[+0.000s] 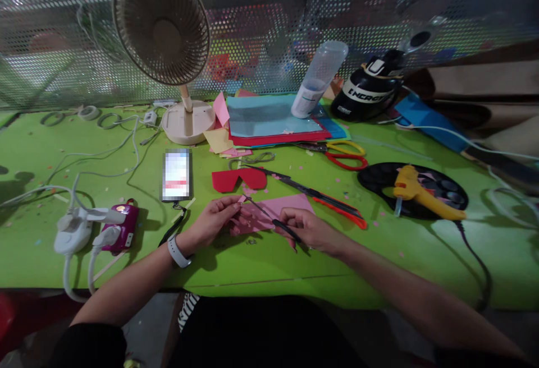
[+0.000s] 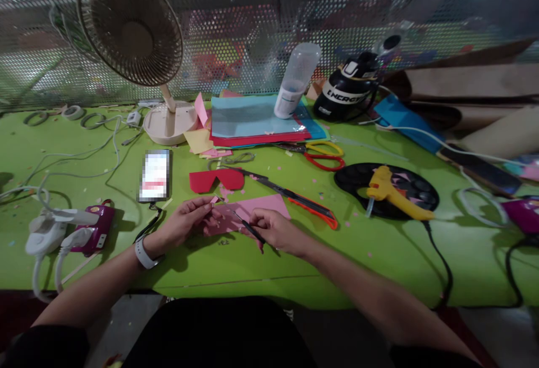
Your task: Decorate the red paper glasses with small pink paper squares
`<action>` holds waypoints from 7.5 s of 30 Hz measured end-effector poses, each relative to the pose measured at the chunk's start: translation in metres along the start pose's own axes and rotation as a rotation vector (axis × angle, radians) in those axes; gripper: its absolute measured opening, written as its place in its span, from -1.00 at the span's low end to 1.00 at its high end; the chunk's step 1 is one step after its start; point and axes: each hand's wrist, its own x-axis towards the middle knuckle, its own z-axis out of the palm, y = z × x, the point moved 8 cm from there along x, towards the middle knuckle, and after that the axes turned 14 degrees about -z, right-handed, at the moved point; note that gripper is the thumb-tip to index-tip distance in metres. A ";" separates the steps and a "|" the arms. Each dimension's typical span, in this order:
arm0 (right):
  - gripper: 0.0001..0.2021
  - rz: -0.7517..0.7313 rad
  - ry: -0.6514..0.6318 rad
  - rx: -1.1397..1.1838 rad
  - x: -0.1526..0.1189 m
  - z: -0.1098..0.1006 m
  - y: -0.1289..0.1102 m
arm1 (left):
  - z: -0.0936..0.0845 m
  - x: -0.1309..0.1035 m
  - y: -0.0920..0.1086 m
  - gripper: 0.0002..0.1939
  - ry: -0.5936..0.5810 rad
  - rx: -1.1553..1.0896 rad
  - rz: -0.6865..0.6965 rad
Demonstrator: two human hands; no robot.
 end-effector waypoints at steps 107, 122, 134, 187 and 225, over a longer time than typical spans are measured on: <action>-0.41 0.007 0.006 -0.067 -0.001 -0.005 -0.008 | 0.002 0.000 0.003 -0.65 -0.025 0.004 0.048; -0.42 0.040 -0.024 -0.002 -0.003 0.000 0.000 | 0.006 -0.002 0.001 -0.61 -0.067 0.058 0.021; -0.43 -0.012 0.015 -0.013 -0.002 -0.005 -0.006 | 0.005 -0.002 0.000 -0.60 -0.046 0.081 -0.025; -0.42 -0.003 -0.007 -0.034 -0.003 -0.002 -0.001 | 0.002 -0.002 0.000 -0.77 -0.071 -0.151 -0.015; -0.42 -0.013 0.012 -0.011 -0.002 -0.002 -0.005 | 0.001 -0.001 0.000 -0.72 0.022 0.022 -0.013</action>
